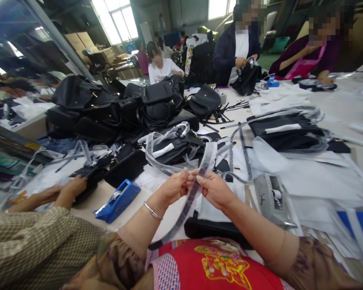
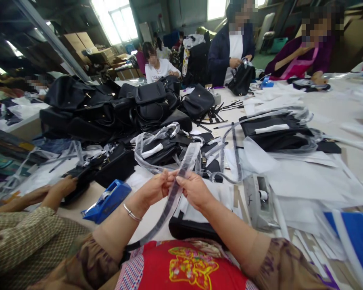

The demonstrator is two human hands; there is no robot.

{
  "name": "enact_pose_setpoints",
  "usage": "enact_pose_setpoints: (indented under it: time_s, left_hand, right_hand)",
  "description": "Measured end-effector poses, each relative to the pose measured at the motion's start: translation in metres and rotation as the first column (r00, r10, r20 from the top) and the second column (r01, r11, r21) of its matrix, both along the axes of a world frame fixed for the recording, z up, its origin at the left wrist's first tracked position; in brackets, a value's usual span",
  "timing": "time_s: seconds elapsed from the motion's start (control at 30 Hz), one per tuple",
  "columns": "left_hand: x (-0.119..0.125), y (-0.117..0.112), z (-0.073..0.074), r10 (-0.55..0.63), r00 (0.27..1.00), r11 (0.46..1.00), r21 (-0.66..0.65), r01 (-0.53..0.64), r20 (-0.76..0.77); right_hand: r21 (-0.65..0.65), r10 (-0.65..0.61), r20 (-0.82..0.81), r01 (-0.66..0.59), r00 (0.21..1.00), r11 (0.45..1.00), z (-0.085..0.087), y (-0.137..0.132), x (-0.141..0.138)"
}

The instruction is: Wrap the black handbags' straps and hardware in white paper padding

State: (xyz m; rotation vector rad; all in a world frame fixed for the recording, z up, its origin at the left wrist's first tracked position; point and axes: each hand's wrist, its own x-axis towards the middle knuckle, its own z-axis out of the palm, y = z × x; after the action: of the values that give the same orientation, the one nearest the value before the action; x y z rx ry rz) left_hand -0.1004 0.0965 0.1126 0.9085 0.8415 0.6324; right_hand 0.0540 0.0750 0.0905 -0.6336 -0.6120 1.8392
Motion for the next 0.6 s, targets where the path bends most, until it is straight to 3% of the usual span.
enact_pose_setpoints:
  time_s: [0.1,0.2,0.27,0.33,0.43,0.5,0.6]
  left_hand:
    - [-0.011,-0.021,-0.014,-0.172,0.983,0.977,-0.113,0.179,0.068]
    - [-0.017,-0.033,-0.020,-0.203,0.978,0.976,-0.093,0.199,-0.043]
    - [-0.018,-0.033,-0.019,-0.091,0.992,0.996,-0.022,0.089,-0.085]
    - [-0.015,-0.026,-0.015,0.123,0.991,0.991,0.065,-0.120,-0.054]
    - [-0.005,-0.014,-0.009,0.388,0.921,0.910,0.148,-0.387,0.024]
    - [0.003,-0.009,-0.007,0.460,0.886,0.871,0.165,-0.462,0.057]
    - [0.010,-0.007,-0.005,0.465,0.883,0.870,0.152,-0.470,0.070]
  right_hand:
    - [0.029,-0.141,-0.003,0.141,0.990,0.990,0.010,0.023,0.019]
    - [0.048,-0.203,0.000,0.203,0.979,0.978,0.014,0.036,0.030]
    - [0.042,-0.192,0.039,0.191,0.981,0.981,0.011,0.033,0.030]
    - [0.031,-0.139,0.150,0.136,0.979,0.990,0.003,0.021,0.024]
    - [0.055,0.085,0.406,-0.117,0.910,0.992,-0.012,-0.007,0.006]
    - [0.064,0.216,0.521,-0.290,0.826,0.955,-0.022,-0.023,-0.007]
    - [0.057,0.249,0.589,-0.346,0.769,0.936,-0.030,-0.033,-0.015]
